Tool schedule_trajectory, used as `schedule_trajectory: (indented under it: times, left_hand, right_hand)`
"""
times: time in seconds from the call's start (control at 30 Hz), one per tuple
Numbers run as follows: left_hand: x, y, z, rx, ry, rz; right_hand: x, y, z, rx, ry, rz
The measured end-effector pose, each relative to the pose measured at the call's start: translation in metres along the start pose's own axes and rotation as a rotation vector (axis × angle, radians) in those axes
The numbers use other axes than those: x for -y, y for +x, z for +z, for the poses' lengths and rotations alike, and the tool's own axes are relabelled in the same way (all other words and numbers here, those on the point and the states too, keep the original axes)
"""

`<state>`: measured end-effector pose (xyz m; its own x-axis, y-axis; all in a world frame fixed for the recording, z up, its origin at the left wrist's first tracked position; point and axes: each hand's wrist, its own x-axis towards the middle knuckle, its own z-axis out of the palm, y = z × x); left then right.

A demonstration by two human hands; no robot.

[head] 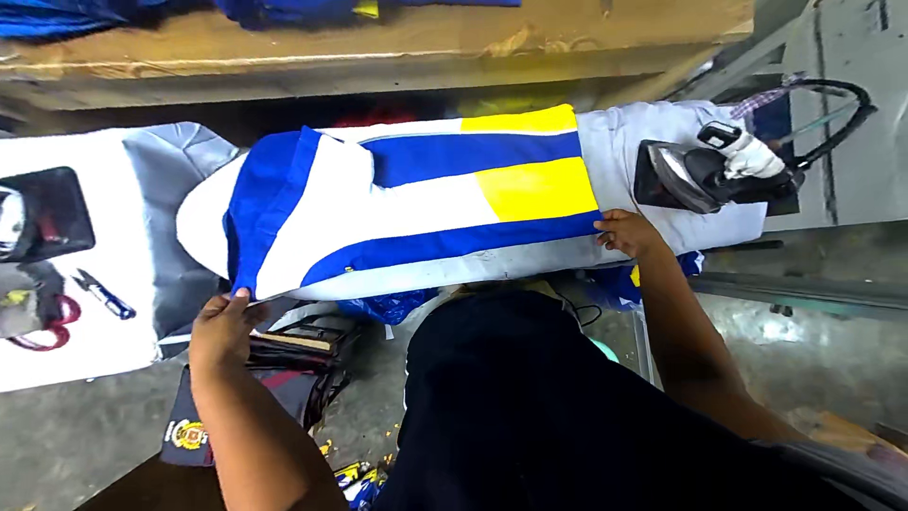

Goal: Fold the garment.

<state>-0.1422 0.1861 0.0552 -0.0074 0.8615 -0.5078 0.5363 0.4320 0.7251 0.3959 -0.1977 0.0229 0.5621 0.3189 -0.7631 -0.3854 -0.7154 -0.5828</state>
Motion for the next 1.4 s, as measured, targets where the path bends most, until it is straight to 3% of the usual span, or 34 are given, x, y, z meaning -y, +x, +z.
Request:
schedule_trajectory:
  times: [0.27,0.33,0.5,0.6,0.67,0.8,0.9,1.0,1.13,1.2,1.3,1.4]
  left_hand:
    - [0.018,-0.01,-0.008,-0.033,-0.048,0.054]
    - [0.019,-0.011,-0.005,-0.044,-0.055,0.078]
    - [0.021,-0.012,-0.004,-0.045,-0.089,0.121]
    - [0.025,-0.013,-0.005,-0.02,-0.067,0.141]
    - [0.03,-0.011,-0.009,-0.035,-0.04,0.134]
    - [0.042,0.001,-0.011,-0.017,-0.066,0.156]
    - [0.042,0.005,-0.009,-0.018,-0.105,0.145]
    - [0.047,0.005,-0.009,0.004,-0.182,0.144]
    - [0.048,0.002,-0.01,0.033,-0.267,0.142]
    - [0.048,0.002,-0.01,0.036,-0.288,0.133]
    - [0.051,0.003,-0.009,0.026,-0.315,0.113]
    - [0.054,0.008,-0.008,0.036,-0.336,0.102]
  right_hand:
    - [-0.036,-0.044,0.011,-0.033,-0.017,0.073]
    - [-0.038,-0.046,0.015,-0.119,-0.114,0.042]
    - [-0.001,-0.046,0.053,-0.431,-0.632,-0.428]
    - [0.001,-0.021,0.085,-0.475,-0.807,-0.786]
    - [-0.009,0.006,0.094,-0.46,-0.906,-0.875]
    - [-0.024,0.032,0.089,-0.416,-0.98,-0.743]
    - [0.008,-0.002,0.117,-0.391,-0.93,-0.676]
    - [0.032,-0.036,0.175,-0.225,-0.927,-1.016]
    - [0.045,-0.066,0.282,0.181,-0.88,-1.571]
    - [0.049,-0.074,0.33,0.412,-0.873,-1.74]
    - [0.048,-0.067,0.381,0.609,-0.964,-1.802]
    - [0.038,-0.037,0.403,0.66,-1.13,-1.704]
